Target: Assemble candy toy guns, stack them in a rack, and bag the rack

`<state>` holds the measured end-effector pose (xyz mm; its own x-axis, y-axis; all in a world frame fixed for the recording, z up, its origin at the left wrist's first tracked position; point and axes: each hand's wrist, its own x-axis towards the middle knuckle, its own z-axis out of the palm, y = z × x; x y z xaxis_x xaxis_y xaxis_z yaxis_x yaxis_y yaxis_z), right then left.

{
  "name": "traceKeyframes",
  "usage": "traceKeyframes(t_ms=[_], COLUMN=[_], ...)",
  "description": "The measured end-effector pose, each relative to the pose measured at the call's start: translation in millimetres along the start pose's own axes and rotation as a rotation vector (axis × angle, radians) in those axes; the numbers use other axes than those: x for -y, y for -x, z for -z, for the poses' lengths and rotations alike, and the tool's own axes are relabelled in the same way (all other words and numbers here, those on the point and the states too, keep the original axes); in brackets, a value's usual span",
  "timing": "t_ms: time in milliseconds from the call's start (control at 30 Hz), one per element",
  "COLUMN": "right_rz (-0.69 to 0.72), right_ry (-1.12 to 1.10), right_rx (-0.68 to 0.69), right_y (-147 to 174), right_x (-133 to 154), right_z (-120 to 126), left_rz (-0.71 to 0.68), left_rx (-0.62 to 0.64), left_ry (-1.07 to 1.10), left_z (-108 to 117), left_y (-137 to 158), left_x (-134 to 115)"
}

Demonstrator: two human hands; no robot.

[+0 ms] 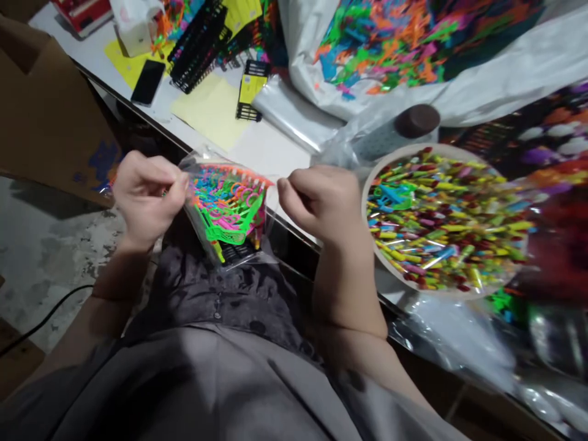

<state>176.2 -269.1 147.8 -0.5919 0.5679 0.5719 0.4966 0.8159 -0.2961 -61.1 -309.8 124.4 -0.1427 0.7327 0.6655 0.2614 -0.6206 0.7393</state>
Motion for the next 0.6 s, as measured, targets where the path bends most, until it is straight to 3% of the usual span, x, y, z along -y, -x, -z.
traceKeyframes(t_ms=[133, 300, 500, 600], right_rz=[0.044, -0.042, 0.056, 0.131], right_ry=[0.0, -0.05, -0.167, -0.271], right_rx=[0.093, 0.069, -0.021, -0.066], right_y=[-3.3, 4.1, 15.8, 19.6], right_x=[-12.9, -11.7, -5.2, -2.2], right_z=[-11.1, -22.0, -30.3, -38.8], left_rz=[0.079, 0.149, 0.142, 0.207], left_rx=[0.004, 0.028, -0.017, 0.093], left_ry=[0.051, 0.096, 0.226, 0.285], left_z=[0.4, 6.3, 9.3, 24.6], left_y=[0.2, 11.5, 27.9, 47.4], left_x=[25.1, 42.9, 33.8, 20.7])
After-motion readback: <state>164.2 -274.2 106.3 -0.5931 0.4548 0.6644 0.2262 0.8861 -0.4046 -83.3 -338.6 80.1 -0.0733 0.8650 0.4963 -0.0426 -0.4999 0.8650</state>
